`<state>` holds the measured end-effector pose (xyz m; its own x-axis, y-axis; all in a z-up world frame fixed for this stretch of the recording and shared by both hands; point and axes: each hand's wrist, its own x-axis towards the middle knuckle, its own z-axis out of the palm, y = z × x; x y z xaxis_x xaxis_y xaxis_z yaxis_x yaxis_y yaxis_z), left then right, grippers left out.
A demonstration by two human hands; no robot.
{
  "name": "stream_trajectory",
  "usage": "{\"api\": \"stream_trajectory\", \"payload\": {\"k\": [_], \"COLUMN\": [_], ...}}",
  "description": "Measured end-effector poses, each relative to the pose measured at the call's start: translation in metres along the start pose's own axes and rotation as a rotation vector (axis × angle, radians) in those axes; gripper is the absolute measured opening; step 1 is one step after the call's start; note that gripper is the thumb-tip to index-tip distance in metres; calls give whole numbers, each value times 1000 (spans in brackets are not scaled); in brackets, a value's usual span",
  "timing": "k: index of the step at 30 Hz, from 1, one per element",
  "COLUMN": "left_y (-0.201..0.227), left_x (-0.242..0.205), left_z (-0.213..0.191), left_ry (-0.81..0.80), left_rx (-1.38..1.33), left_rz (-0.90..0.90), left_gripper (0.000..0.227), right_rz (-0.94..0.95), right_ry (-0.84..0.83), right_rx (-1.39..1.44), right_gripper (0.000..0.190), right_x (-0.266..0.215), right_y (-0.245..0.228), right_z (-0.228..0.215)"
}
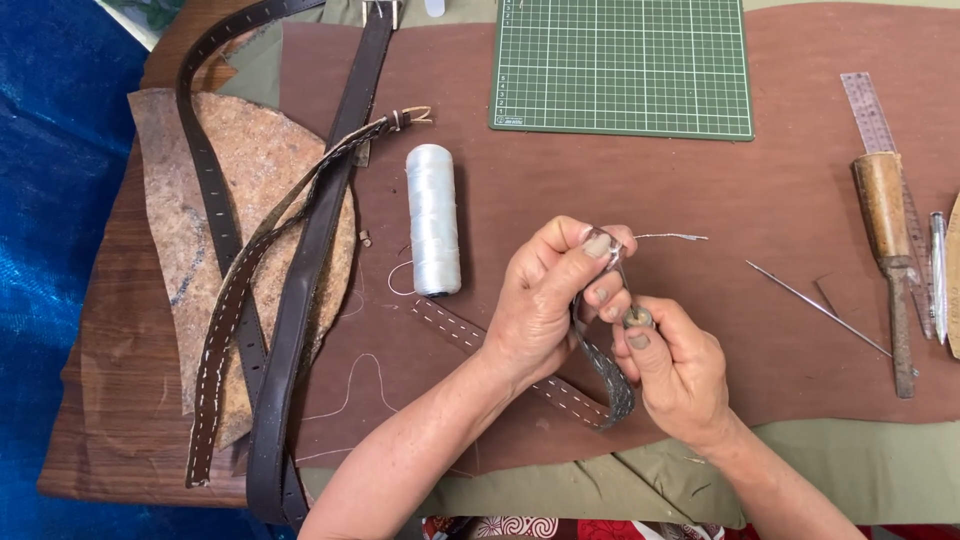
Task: Hand-stitching a leather belt component using an awl and thread on a workshop table.
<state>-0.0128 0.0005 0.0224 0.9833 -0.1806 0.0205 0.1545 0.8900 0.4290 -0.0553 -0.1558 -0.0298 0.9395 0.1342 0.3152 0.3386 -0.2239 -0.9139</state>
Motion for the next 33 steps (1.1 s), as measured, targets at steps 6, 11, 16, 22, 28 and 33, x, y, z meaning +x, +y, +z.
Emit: {"api": "stream_trajectory", "payload": {"k": [6,11,16,22,28,33], "left_y": [-5,-4,-7,2,9,16], "left_x": [-3,-3,-3,-8,-8,-7], "left_z": [-3,-2,-5,-1,-1,2], "left_ry": [-37,-55,-56,-66,-125,-111], "left_rx": [-3,7,14,125,212,461], "left_rz": [6,1,-1,-93,-139,-139], "left_gripper": [6,7,6,11,13,9], "right_rz": [9,-9,-1,18,-53,-5], "right_ry": [40,22,18,12,73,93], "right_rx": [-20,3,4,-251,-278,-257], "right_gripper": [26,27,29,30,25,30], "right_x": [-4,0,-4,-15,-21,-23], "right_y": [-3,-2,0,-12,-12,-12], "right_z": [-1,-5,-7,-12,-11,-16]}}
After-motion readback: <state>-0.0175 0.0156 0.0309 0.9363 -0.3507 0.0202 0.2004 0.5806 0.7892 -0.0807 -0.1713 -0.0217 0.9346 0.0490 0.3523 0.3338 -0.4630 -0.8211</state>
